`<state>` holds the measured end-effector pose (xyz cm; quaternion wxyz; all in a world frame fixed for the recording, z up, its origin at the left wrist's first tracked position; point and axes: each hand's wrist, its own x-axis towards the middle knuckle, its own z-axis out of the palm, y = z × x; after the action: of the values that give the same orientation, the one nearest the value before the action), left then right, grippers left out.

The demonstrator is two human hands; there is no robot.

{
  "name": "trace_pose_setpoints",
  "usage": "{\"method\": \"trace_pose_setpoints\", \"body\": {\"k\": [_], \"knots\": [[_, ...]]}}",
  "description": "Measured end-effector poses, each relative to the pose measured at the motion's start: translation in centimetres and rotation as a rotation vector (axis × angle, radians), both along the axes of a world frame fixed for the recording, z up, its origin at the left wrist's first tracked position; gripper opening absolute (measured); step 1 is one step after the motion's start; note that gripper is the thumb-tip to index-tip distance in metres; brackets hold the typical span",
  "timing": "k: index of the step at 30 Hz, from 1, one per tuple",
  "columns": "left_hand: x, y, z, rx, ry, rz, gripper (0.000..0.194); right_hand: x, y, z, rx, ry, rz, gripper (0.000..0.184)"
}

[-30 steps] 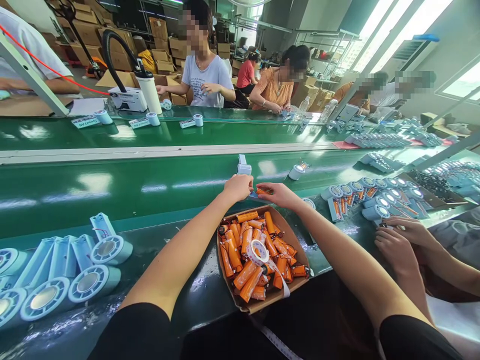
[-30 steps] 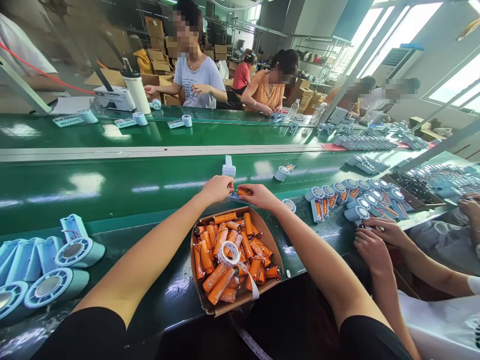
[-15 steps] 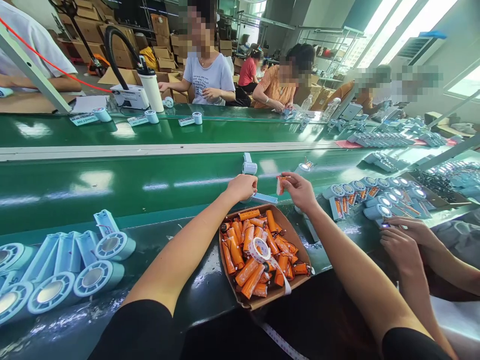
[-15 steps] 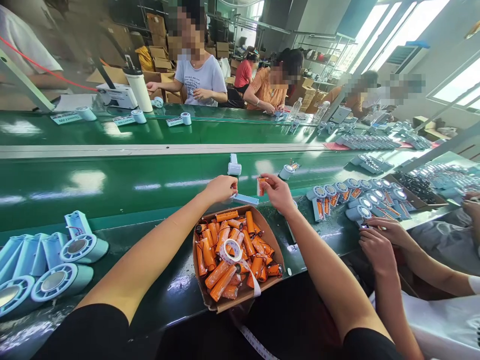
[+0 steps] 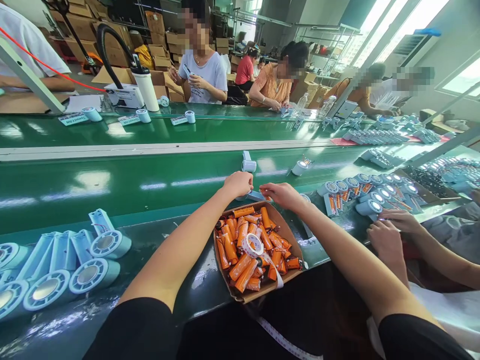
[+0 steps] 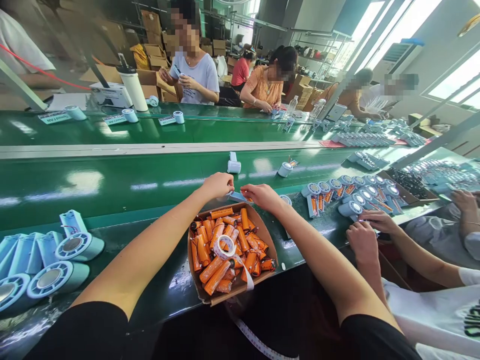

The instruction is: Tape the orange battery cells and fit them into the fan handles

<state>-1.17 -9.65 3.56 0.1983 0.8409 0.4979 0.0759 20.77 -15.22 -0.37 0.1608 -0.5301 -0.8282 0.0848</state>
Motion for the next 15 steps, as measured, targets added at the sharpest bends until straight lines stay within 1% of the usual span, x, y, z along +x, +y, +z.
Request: {"method": "trace_pose_setpoints", "body": {"k": [3,5,7,10,13,15], "knots": [[-0.1,0.0,0.0,-0.006,-0.003,0.028,0.013,-1.1,0.6,1.0,-0.078,-0.200,0.117,0.035],[-0.2,-0.1,-0.1,-0.013,-0.008,0.045,0.014,-1.9,1.1,1.7,-0.144,-0.289,0.194,0.036],[-0.1,-0.1,-0.2,-0.024,-0.014,0.060,0.014,-2.6,1.7,2.3,-0.218,-0.350,0.240,0.037],[0.0,0.0,-0.2,-0.035,-0.023,0.072,0.012,-3.6,2.6,2.9,-0.286,-0.381,0.238,0.033],[-0.2,0.4,0.2,-0.054,-0.038,0.047,0.008,-4.5,3.0,3.2,-0.287,-0.348,0.208,0.025],[-0.7,1.2,0.5,-0.081,-0.062,0.012,0.013,-4.2,3.2,3.1,-0.270,-0.300,0.174,0.021]]}}
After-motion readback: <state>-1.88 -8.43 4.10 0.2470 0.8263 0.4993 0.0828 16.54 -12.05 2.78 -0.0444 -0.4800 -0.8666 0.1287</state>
